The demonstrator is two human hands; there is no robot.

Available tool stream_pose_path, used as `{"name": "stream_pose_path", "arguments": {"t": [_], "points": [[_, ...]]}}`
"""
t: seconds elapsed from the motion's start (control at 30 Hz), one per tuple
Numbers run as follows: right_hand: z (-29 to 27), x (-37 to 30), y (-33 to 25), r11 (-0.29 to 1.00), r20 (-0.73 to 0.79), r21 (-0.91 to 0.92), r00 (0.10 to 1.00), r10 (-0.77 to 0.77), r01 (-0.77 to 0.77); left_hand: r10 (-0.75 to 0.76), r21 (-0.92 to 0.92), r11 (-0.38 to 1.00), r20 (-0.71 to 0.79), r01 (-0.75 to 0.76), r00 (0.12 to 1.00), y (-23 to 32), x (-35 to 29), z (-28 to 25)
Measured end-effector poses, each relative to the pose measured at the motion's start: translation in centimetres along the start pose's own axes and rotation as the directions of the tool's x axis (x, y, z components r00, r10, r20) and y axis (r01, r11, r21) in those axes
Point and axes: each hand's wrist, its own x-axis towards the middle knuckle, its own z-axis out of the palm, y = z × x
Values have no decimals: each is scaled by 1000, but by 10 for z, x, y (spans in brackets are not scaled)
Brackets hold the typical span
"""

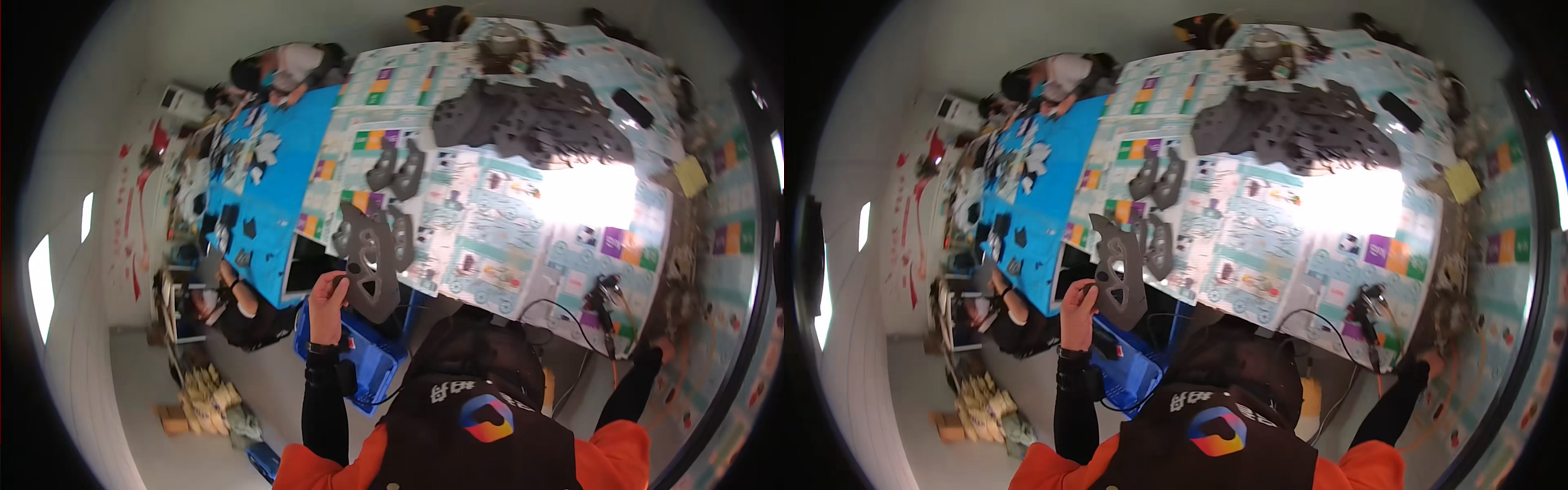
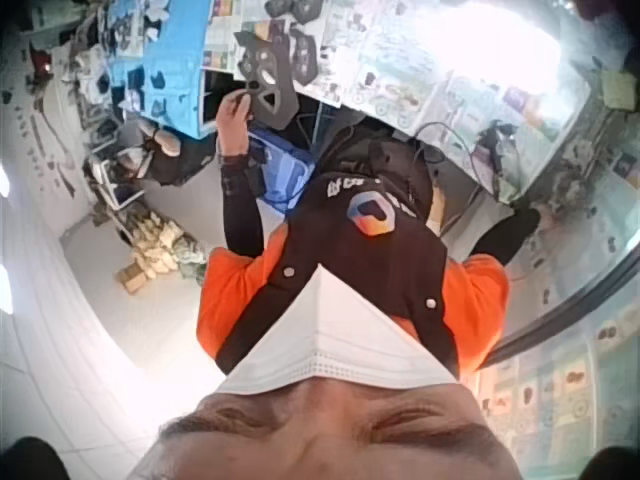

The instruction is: The person prepares shoe components by using a tool to apply localized heat or glue to specific points on gray synthetic material parts, then places them on the table.

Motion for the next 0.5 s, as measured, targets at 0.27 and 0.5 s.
{"name": "stream_pose_path", "arguments": {"t": [0.27, 0.5], "points": [[-61, -90, -83, 867, -74, 498, 997, 28, 13, 175, 469, 883, -308, -11, 935, -81, 61, -168], [-123, -193, -163, 655, 189, 755, 965, -180, -26, 396, 401, 866, -181, -300, 900, -127, 277, -197]]}}
